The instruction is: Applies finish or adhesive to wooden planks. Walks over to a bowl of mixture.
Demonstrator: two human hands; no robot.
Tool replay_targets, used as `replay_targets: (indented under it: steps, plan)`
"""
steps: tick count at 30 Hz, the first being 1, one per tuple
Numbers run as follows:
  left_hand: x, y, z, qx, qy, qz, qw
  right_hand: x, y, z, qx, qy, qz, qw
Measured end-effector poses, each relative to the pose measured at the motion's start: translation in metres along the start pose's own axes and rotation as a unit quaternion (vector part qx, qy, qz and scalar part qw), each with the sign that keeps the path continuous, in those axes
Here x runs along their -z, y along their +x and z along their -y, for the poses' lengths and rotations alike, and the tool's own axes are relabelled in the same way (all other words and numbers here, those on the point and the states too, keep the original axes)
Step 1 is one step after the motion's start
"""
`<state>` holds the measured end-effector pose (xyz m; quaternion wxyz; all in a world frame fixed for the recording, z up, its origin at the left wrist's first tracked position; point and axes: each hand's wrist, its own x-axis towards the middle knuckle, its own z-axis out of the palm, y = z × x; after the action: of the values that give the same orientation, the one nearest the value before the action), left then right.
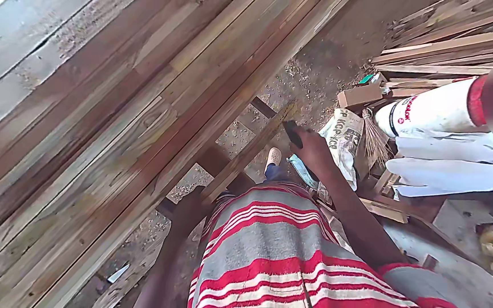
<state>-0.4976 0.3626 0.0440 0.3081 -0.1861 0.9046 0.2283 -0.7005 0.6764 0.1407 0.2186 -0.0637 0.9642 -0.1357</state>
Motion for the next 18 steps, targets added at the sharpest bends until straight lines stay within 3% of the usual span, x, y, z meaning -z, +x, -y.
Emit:
replay_targets:
  steps: [6, 11, 14, 18]
  plan:
    - [0.003, 0.002, -0.001, 0.002, 0.005, 0.013, 1.000, -0.040, 0.026, -0.014, 0.036, 0.017, -0.033, 0.999]
    - [0.002, -0.005, -0.005, 0.020, 0.009, -0.008, 1.000, -0.019, -0.013, 0.006, -0.018, -0.029, 0.069, 0.997]
    - [-0.002, -0.012, -0.011, 0.034, 0.011, -0.036, 0.999, -0.008, 0.005, -0.002, -0.034, 0.013, -0.012, 0.999]
    - [-0.010, -0.019, -0.016, 0.037, 0.036, -0.091, 0.994, -0.003, 0.032, 0.006, -0.077, 0.038, -0.033, 0.996]
